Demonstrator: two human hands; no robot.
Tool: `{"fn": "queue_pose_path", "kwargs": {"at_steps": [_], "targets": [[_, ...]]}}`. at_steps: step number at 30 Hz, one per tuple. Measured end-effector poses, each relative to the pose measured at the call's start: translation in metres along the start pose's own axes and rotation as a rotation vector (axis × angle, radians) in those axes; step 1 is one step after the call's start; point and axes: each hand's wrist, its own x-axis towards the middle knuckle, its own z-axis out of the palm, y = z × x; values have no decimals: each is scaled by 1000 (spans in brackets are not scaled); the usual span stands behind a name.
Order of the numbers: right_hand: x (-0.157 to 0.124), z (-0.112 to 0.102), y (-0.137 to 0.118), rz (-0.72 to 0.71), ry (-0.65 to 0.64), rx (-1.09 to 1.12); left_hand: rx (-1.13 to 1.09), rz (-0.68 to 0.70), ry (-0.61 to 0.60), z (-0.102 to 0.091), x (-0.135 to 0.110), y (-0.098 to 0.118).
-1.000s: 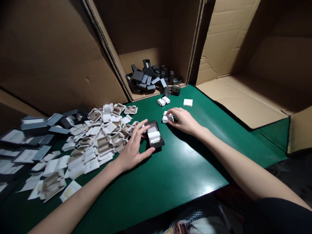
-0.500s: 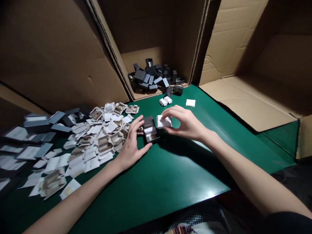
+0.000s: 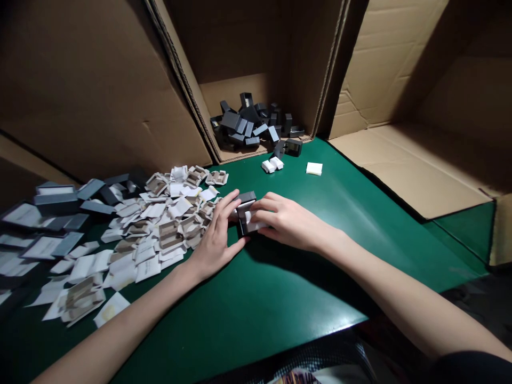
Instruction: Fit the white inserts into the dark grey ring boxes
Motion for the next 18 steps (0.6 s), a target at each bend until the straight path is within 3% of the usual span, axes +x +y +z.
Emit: {"fn": "queue_pose_path", "kwargs": {"at_steps": [18], "targets": [[4, 9, -9, 48, 18, 42, -45, 1, 26, 1, 1, -1]]}}
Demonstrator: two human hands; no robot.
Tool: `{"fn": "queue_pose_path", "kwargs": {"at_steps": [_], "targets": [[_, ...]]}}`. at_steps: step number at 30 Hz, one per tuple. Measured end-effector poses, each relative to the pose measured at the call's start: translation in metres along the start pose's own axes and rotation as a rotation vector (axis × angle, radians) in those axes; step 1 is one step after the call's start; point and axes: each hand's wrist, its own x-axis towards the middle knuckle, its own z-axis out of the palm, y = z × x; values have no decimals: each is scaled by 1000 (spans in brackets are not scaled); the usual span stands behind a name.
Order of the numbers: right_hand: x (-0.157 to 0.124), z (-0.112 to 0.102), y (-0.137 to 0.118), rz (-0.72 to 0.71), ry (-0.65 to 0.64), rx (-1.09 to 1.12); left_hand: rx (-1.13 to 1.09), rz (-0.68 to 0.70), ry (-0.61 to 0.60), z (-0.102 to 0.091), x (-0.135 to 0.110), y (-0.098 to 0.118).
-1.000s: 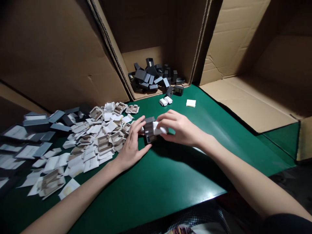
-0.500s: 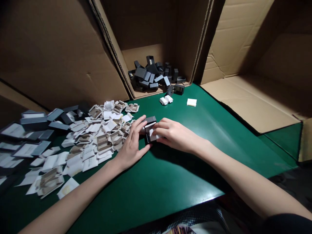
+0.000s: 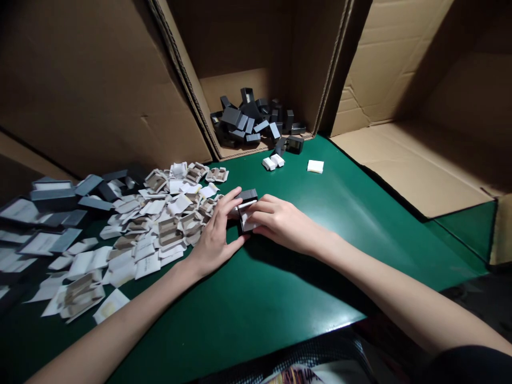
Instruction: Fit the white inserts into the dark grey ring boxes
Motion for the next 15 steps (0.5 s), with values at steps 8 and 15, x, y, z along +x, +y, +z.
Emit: {"fn": "queue_pose_path", "kwargs": {"at_steps": [8, 15], "targets": [[-1, 2, -1, -1, -2, -51, -15, -25, -14, -2, 0, 2], [-3, 7, -1, -24, -35, -158, -48, -31, 35, -2, 1, 3]]}}
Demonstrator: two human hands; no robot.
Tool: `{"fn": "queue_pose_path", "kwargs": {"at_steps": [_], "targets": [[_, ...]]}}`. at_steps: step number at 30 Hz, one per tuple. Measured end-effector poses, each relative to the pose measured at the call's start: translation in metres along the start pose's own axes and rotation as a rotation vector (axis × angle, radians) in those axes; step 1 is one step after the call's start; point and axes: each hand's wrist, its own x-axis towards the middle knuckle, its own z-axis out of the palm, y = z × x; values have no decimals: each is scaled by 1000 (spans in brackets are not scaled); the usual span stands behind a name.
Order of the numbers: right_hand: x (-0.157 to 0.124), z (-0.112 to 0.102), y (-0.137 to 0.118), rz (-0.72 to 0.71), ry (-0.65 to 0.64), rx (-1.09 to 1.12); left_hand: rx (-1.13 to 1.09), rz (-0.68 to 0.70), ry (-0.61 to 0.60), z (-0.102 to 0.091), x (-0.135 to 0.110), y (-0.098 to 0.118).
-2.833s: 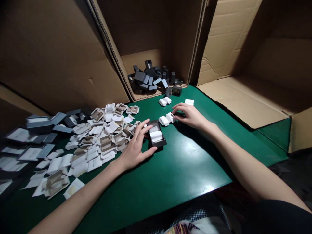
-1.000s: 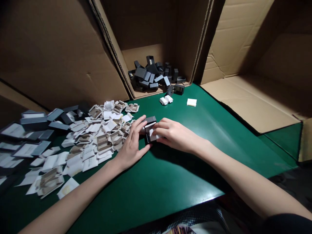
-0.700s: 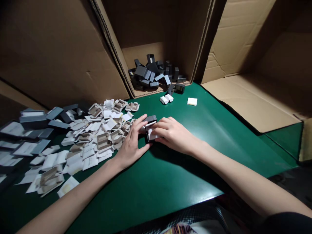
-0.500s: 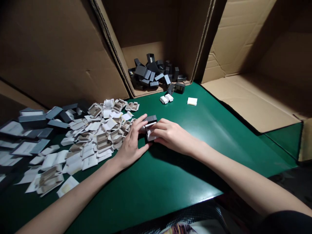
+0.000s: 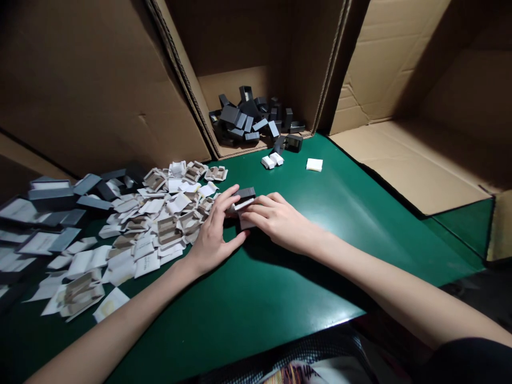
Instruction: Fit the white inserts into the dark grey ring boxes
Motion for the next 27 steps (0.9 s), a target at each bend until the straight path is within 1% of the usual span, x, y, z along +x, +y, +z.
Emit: {"fn": "queue_pose_path", "kwargs": {"at_steps": [3, 6, 10, 13, 15, 20, 24, 27], "targets": [[1, 1, 0, -6, 23, -47, -24, -10, 3, 0, 1, 1], [2, 2, 1, -31, 57, 6, -79, -40, -7, -1, 1, 1], [2, 4, 0, -21, 198, 44, -133, -74, -25, 1, -1, -2], [1, 8, 1, 10, 286, 94, -140, -123, 47, 4, -2, -5], [-1, 11, 2, 5, 292, 113, -118, -148, 79, 4, -3, -6], [-2, 14, 7, -48, 258, 80, -24, -165, 20, 4, -2, -3], [-2, 7, 5, -72, 214, -45, -30, -192, 25, 4, -2, -2], [-1, 1, 2, -22, 271, -158, -88, -210, 19, 5, -2, -3]]}}
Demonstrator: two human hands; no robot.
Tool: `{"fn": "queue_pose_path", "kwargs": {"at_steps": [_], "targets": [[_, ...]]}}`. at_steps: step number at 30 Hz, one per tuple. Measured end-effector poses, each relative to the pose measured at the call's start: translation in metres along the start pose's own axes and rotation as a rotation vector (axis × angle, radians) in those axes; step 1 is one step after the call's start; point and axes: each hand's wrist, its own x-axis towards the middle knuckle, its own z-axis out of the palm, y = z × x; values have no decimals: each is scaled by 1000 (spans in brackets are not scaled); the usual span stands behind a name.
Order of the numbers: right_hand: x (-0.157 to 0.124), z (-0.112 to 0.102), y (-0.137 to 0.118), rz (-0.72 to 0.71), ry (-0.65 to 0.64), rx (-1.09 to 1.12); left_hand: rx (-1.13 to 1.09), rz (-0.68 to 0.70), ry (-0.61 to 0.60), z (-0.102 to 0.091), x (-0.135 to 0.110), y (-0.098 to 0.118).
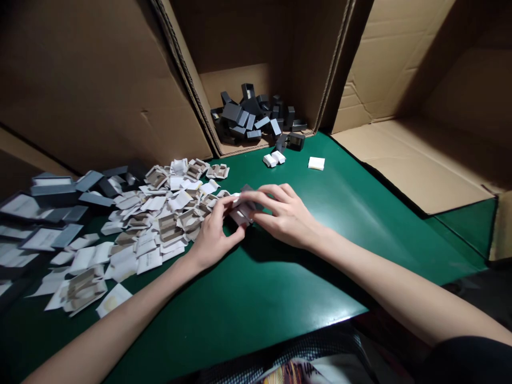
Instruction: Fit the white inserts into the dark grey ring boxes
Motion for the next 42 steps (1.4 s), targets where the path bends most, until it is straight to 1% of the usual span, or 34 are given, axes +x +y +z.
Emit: {"fn": "queue_pose_path", "kwargs": {"at_steps": [2, 4, 7, 10, 16, 20, 25, 31, 42], "targets": [[1, -2, 0, 34, 19, -16, -32, -5, -14, 0, 0, 0], [2, 0, 1, 21, -10, 37, -50, -3, -20, 0, 1, 0], [2, 4, 3, 2, -60, 152, -54, -13, 11, -1, 1, 0], [1, 7, 3, 34, -40, 203, -60, -31, 49, -1, 0, -1], [2, 9, 1, 19, 16, 202, -31, -4, 63, 1, -1, -1], [4, 11, 0, -2, 30, 174, -6, 42, 73, 0, -1, 1], [4, 12, 0, -39, 41, 155, 21, 55, 54, -2, 0, 1], [3, 14, 0, -38, 33, 119, 38, 111, 48, -4, 2, 3], [4, 15, -4, -35, 77, 117, 15, 141, 58, -2, 2, 2]]}}
